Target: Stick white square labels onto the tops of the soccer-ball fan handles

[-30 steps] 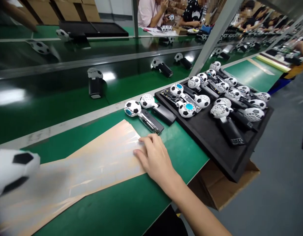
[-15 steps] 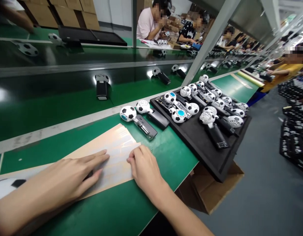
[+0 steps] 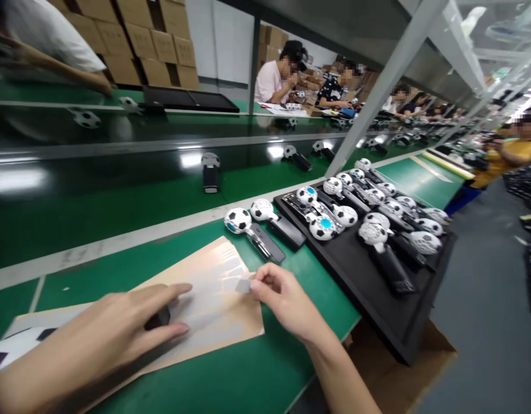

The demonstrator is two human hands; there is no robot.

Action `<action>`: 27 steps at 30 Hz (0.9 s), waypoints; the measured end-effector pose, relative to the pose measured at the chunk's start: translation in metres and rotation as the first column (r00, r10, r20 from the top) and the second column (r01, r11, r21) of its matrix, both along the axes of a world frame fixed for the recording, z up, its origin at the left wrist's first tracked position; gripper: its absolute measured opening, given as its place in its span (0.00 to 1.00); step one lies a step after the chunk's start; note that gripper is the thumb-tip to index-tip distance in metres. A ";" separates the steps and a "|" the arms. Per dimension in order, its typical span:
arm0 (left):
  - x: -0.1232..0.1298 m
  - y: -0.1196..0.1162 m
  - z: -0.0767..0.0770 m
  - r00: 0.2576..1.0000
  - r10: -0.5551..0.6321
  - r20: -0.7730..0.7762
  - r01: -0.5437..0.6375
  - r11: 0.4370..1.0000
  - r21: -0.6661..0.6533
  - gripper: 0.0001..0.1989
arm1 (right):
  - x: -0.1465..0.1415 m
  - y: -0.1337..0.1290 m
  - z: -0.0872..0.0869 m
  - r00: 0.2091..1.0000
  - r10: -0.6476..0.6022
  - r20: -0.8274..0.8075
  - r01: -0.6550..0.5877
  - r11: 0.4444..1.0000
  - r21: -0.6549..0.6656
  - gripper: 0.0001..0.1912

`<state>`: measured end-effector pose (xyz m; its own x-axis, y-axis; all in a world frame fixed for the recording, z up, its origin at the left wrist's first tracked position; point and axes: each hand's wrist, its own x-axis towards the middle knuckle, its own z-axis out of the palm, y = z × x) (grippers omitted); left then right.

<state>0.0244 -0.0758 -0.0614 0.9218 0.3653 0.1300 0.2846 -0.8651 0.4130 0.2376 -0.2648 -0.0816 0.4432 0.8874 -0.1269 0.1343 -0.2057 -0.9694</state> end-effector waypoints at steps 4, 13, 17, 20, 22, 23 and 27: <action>-0.018 0.025 0.033 0.768 0.337 0.544 -0.347 0.934 -0.089 0.24 | 0.002 0.021 0.022 0.991 0.025 -0.130 -0.007 0.990 0.143 0.21; -0.053 0.034 0.027 0.796 0.511 0.324 -0.229 0.750 -0.620 0.34 | -0.049 0.124 0.115 0.964 0.251 -0.088 -0.194 0.889 0.414 0.10; -0.051 0.039 0.027 0.758 0.505 0.413 -0.176 0.768 -0.616 0.19 | -0.074 0.146 0.129 0.953 0.299 -0.051 -0.241 0.849 0.470 0.07; -0.040 0.041 0.016 0.647 0.556 0.522 -0.080 0.730 -0.679 0.31 | -0.080 0.147 0.127 0.960 0.280 -0.017 -0.238 0.846 0.478 0.06; -0.037 0.039 0.008 0.627 0.537 0.565 0.018 0.715 -0.699 0.39 | -0.077 0.145 0.124 0.964 0.265 -0.013 -0.228 0.853 0.470 0.06; -0.037 0.038 0.006 0.644 0.509 0.571 0.048 0.719 -0.694 0.42 | -0.074 0.145 0.123 0.967 0.255 -0.012 -0.220 0.858 0.464 0.07; -0.048 0.037 0.011 0.807 0.364 0.465 0.005 0.783 -0.621 0.46 | -0.067 0.146 0.123 0.970 0.244 -0.025 -0.205 0.862 0.463 0.07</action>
